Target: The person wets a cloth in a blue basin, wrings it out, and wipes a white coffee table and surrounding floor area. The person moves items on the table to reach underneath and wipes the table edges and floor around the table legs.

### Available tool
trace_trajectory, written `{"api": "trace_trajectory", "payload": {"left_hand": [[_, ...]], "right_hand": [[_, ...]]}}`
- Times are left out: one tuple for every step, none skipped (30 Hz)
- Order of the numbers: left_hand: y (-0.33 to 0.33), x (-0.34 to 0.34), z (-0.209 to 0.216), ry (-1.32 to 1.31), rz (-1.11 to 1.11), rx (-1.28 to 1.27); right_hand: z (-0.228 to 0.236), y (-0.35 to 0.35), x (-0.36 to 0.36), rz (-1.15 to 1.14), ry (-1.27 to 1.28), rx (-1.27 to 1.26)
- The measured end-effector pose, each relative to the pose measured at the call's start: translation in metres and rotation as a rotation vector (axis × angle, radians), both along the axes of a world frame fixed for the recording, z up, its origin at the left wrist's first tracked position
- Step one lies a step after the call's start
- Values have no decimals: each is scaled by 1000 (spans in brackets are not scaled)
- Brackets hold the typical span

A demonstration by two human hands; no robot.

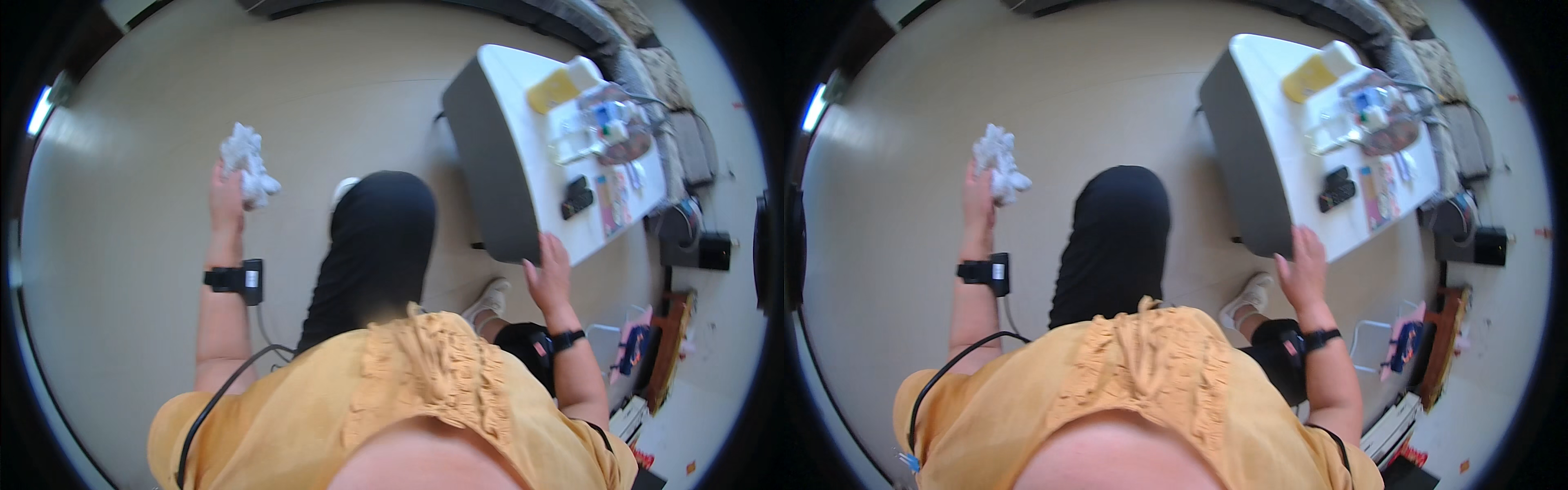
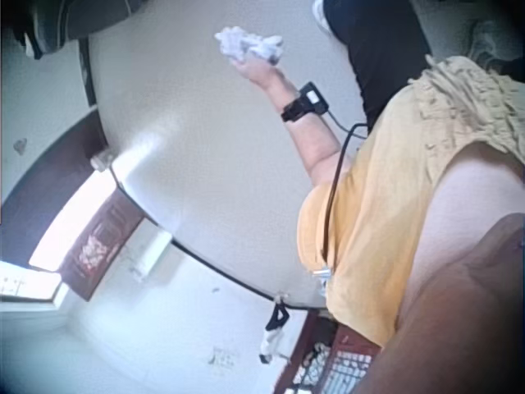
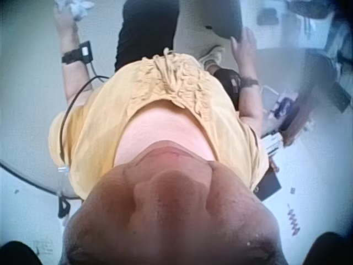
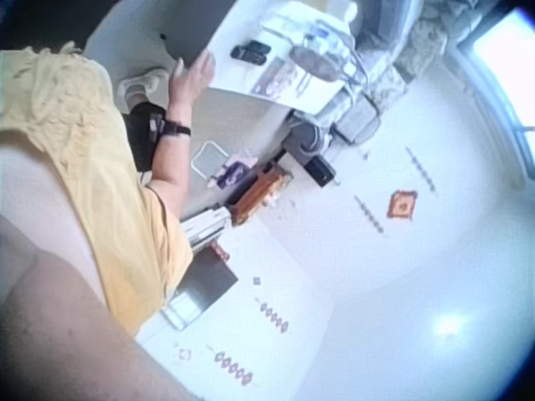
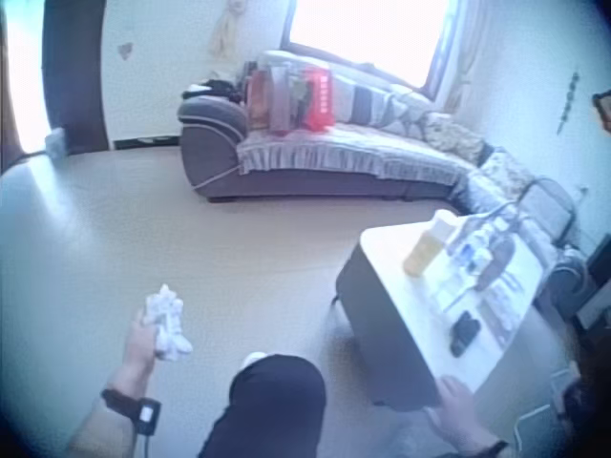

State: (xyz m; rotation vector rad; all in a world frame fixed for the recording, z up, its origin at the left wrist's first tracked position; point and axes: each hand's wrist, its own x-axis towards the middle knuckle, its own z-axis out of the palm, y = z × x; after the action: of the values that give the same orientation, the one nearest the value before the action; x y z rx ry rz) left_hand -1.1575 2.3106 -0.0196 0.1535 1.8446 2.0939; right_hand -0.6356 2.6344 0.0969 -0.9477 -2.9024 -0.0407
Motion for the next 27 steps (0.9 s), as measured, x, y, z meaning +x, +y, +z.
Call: {"api": "trace_trajectory", "payload": {"left_hand": [[20, 5, 32, -18, -51, 52], [36, 2, 72, -30, -96, 89], [54, 3, 103, -4, -163, 141], [73, 5, 133, 22, -223, 182], [105, -10, 155, 23, -331, 189], [134, -9, 170, 25, -440, 196], [168, -1, 182, 22, -554, 211], [203, 10, 189, 18, -670, 228], [238, 26, 183, -29, -695, 186], [265, 46, 175, -68, -707, 141], [288, 79, 171, -120, -641, 97], [303, 113, 167, -171, -567, 51], [313, 144, 159, -279, -480, 146], [322, 168, 149, -382, -384, 240], [332, 185, 132, -429, -320, 298], [343, 204, 112, -481, -260, 354], [354, 224, 86, -388, -228, 320], [365, 239, 63, -291, -197, 288], [367, 257, 49, -211, -228, 254], [366, 263, 27, 45, -426, 187], [367, 282, 14, 253, -350, 35], [365, 304, 5, 454, -270, -125], [362, 321, 0, 402, -306, -45], [359, 334, -3, 354, -338, 36], [360, 343, -13, 394, -369, -34], [369, 338, -18, 314, -371, -2], [378, 333, -23, 234, -371, 29]], "right_hand": [[4, 0, -3, 18, 32, 1], [8, -1, -12, 45, 69, 14], [13, -2, -24, 90, 106, 13], [15, -2, -38, 137, 141, 0], [20, 7, -63, 175, 165, -6], [21, 12, -74, 214, 189, -11], [21, 19, -81, 217, 231, -34], [17, 30, -89, 220, 273, -56], [13, 39, -95, 224, 317, -79], [9, 45, -104, 198, 364, -110], [6, 54, -108, 166, 402, -136], [1, 62, -111, 140, 441, -166], [-6, 71, -112, 110, 456, -178], [-13, 80, -112, 120, 445, -157], [-20, 89, -115, 135, 433, -136], [-25, 98, -113, 142, 417, -117], [-25, 101, -110, 160, 399, -101], [-26, 106, -110, 178, 386, -82], [-28, 112, -110, 189, 371, -61], [-31, 115, -108, 175, 367, -63], [-36, 118, -106, 171, 358, -68], [-40, 120, -103, 171, 346, -78], [-42, 121, -100, 180, 357, -115], [-42, 121, -99, 191, 372, -150], [-39, 120, -101, 208, 392, -185], [-38, 120, -104, 219, 373, -186], [-36, 119, -106, 231, 355, -187]]}}
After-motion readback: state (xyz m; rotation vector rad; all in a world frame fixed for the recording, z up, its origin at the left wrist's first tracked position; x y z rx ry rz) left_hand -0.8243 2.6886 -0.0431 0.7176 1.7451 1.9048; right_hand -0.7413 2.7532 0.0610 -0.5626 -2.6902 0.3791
